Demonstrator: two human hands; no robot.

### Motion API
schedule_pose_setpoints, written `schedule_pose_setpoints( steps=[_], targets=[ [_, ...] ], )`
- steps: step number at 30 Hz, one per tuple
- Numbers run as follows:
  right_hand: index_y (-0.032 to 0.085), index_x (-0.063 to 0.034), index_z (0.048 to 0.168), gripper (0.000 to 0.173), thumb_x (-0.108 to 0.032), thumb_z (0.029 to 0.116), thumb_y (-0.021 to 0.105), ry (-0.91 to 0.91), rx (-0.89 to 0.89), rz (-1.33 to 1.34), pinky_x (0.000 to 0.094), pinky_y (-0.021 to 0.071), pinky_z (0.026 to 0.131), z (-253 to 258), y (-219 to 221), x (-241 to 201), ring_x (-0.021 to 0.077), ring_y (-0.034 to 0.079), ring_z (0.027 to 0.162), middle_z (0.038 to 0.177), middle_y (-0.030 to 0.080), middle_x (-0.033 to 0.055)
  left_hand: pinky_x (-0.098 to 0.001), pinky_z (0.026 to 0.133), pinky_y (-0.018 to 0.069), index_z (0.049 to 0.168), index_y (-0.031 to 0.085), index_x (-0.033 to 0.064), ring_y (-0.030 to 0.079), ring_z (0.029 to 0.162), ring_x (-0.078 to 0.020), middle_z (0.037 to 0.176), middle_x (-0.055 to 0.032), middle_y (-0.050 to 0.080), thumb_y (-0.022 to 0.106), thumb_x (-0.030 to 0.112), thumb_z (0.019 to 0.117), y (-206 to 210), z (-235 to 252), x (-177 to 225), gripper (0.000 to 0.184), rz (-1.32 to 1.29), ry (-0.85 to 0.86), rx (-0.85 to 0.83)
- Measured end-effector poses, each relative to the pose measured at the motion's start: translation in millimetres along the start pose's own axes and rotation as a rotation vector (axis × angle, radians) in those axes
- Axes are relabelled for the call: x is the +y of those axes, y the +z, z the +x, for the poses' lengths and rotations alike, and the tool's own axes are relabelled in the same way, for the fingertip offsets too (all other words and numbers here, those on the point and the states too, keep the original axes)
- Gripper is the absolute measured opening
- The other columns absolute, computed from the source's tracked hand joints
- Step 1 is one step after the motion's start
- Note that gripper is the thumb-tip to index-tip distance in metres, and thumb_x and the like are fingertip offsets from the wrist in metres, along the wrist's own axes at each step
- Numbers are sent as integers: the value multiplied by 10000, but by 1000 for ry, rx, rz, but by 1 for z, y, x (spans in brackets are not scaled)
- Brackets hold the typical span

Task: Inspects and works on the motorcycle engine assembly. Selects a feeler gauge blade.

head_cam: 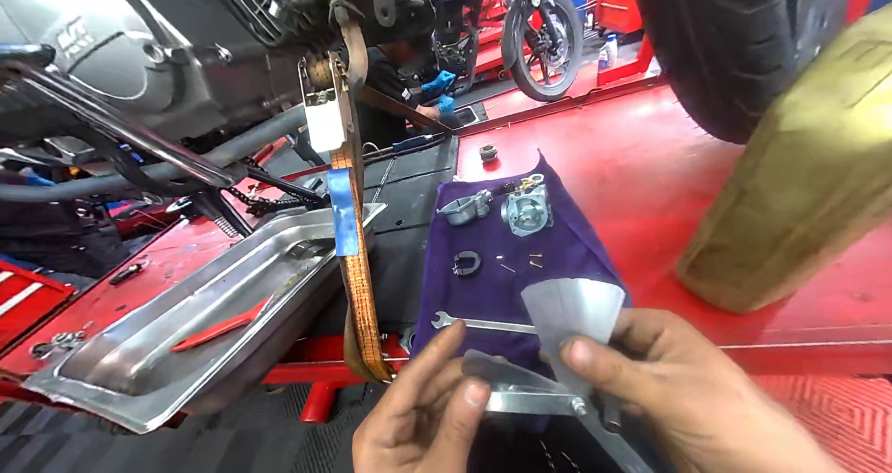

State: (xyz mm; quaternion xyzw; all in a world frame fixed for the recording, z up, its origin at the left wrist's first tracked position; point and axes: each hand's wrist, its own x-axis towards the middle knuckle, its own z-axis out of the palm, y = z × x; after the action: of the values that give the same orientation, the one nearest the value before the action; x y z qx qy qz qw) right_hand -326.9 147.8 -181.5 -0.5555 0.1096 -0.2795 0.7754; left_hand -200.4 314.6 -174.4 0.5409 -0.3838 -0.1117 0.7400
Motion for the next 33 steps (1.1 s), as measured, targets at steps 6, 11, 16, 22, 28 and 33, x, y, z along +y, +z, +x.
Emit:
schedule_pose_setpoints(
  steps=[6, 11, 16, 22, 28, 33],
  targets=[
    [781, -132, 993, 234, -349, 997, 695, 24, -118, -12, 132, 402, 488, 1, -7, 4, -10, 502, 561, 800, 687, 17, -358, 858, 642, 1354, 613, -46, 771, 920, -234, 1011, -151, 779, 678, -32, 944, -3, -3, -1, 415, 5, -12, 35],
    [778, -127, 996, 219, -329, 999, 695, 17, -120, -23, 135, 414, 490, 1, -8, 4, -6, 515, 566, 821, 699, 28, -333, 849, 636, 1265, 669, -26, 755, 944, -210, 1064, -136, 763, 697, 73, 962, -4, -6, 0, 321, 45, -33, -8],
    [777, -138, 1010, 210, -330, 1001, 691, -3, -125, -59, 134, 435, 507, -1, -9, 6, 0, 548, 592, 841, 712, 22, -243, 695, 607, 1203, 637, -45, 710, 783, -115, 922, -80, 735, 686, 160, 983, -1, -2, 0, 304, 109, -120, 1],
    [778, -147, 1018, 203, -329, 1002, 689, -24, -106, -122, 155, 458, 527, -3, -12, 2, 27, 571, 611, 844, 713, 31, -299, 559, 624, 893, 681, -7, 699, 628, -160, 772, -107, 699, 657, 147, 1003, 2, 0, -7, 191, 89, -173, -8],
    [776, -137, 1031, 197, -309, 1008, 682, -28, -109, -102, 146, 476, 543, -3, -13, 1, 24, 596, 637, 894, 734, 45, -294, 601, 629, 961, 707, -25, 708, 681, -154, 816, -111, 711, 662, 102, 994, 3, -1, -7, 139, 78, -123, -10],
    [779, -141, 1012, 202, -323, 999, 694, -18, -92, -101, 143, 458, 521, -2, -13, 1, 17, 573, 608, 858, 723, 40, -283, 582, 614, 996, 702, -38, 696, 671, -155, 829, -118, 706, 638, 91, 1004, 2, -3, -6, 145, 70, -134, -5]
  ],
)
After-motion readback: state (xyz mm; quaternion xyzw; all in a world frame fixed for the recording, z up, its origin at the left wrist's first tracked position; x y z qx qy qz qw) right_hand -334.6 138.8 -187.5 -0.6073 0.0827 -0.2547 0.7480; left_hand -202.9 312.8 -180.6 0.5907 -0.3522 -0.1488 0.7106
